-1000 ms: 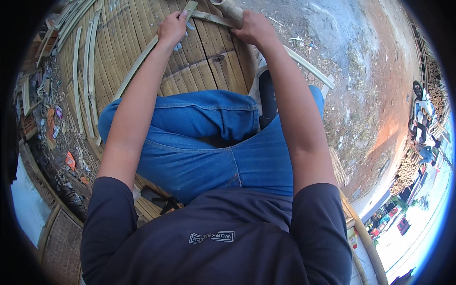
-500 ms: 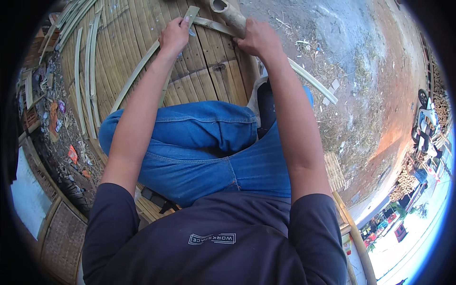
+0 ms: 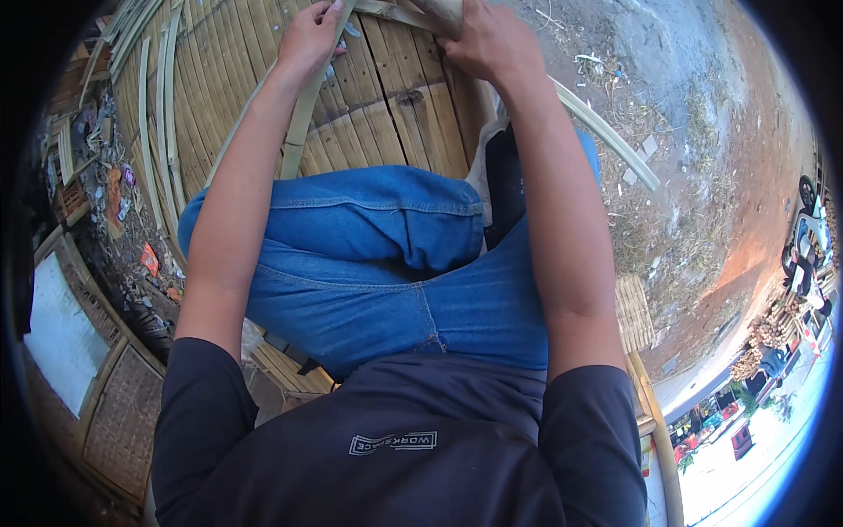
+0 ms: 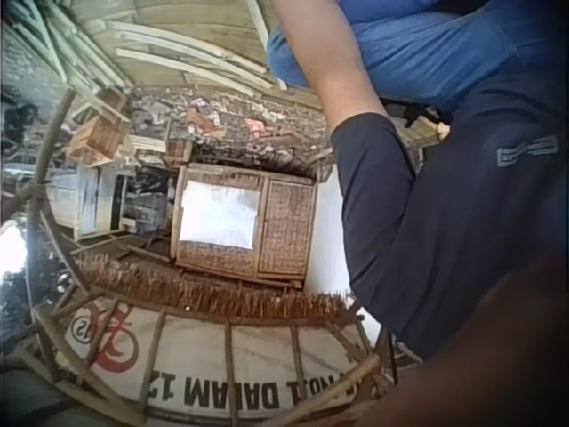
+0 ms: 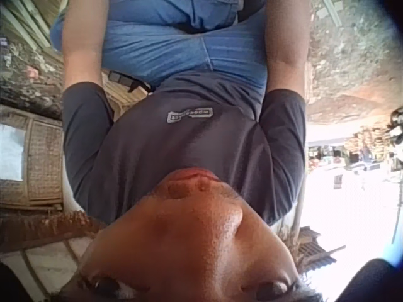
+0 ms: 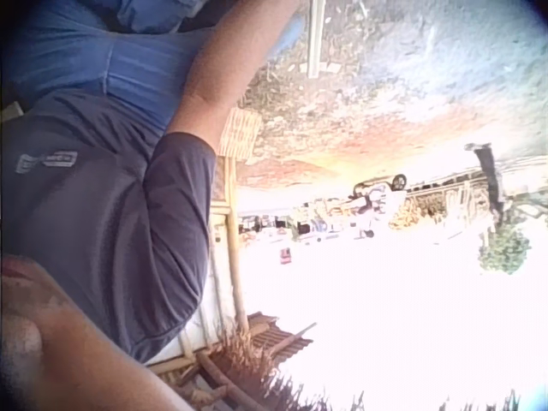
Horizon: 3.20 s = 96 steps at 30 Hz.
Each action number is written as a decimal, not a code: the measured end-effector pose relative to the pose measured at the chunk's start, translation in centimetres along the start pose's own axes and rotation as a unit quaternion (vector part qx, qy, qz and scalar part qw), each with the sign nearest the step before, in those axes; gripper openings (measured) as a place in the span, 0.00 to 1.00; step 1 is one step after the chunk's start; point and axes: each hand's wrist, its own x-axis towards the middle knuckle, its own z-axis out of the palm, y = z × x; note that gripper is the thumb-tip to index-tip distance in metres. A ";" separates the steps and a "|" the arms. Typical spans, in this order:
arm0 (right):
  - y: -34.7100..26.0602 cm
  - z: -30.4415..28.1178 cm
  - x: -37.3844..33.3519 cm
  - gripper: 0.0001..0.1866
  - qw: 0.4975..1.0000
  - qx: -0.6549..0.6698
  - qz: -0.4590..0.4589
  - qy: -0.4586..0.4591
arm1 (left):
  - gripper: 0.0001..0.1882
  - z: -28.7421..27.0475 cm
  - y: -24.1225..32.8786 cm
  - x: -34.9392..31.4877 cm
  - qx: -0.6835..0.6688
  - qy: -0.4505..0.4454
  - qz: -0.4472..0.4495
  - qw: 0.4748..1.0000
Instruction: The person works on a bamboo flute, using a small blade to refine the edges of a notch in the hollow tube and inserting a thin bamboo strip into a pre-cut hole.
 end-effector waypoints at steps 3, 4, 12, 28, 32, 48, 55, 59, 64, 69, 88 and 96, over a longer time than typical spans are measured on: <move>0.1 -1.3 -0.6 0.26 0.998 0.022 0.047 -0.042 | 0.22 0.3 0.8 -0.9 -0.019 -0.019 -0.012 1.000; 0.1 -1.5 -0.5 0.27 0.997 0.033 0.056 -0.044 | 0.23 0.1 1.1 -0.7 -0.031 -0.017 -0.013 0.999; 0.5 -1.6 -0.6 0.28 0.995 0.044 0.062 -0.069 | 0.21 0.8 0.3 -0.4 0.015 -0.022 0.013 1.000; 0.3 -2.3 -1.0 0.27 0.996 0.073 0.038 -0.039 | 0.19 1.1 -0.7 -0.5 0.046 0.068 0.135 0.987; -0.5 -2.8 -1.0 0.26 0.995 0.077 0.049 -0.049 | 0.19 0.4 -0.2 0.0 0.009 0.015 0.076 0.997; 0.3 -1.6 0.0 0.25 0.992 0.086 0.054 -0.073 | 0.19 0.3 -0.9 0.5 0.038 -0.002 0.059 0.998; 1.4 -1.5 -0.4 0.27 0.994 0.083 0.040 -0.051 | 0.20 -0.8 2.3 -2.7 -0.035 -0.060 0.002 0.998; 0.7 -2.3 -0.2 0.26 0.993 0.085 0.032 -0.072 | 0.21 0.3 -0.8 0.1 0.043 0.002 0.070 0.997; 2.1 0.9 1.0 0.25 0.999 0.049 -0.008 -0.016 | 0.23 2.6 -5.8 3.2 0.090 0.130 0.234 0.959; 2.3 -1.1 1.1 0.26 0.997 0.042 -0.059 -0.001 | 0.17 0.6 -2.0 0.9 -0.041 0.035 0.122 0.991; 3.5 -12.5 -10.1 0.19 0.716 0.512 -0.239 0.410 | 0.06 -3.6 11.2 -28.3 0.042 0.205 0.672 0.710; 2.5 -13.2 -11.3 0.18 0.687 0.534 -0.248 0.427 | 0.11 -4.4 12.3 -28.4 0.049 0.219 0.695 0.684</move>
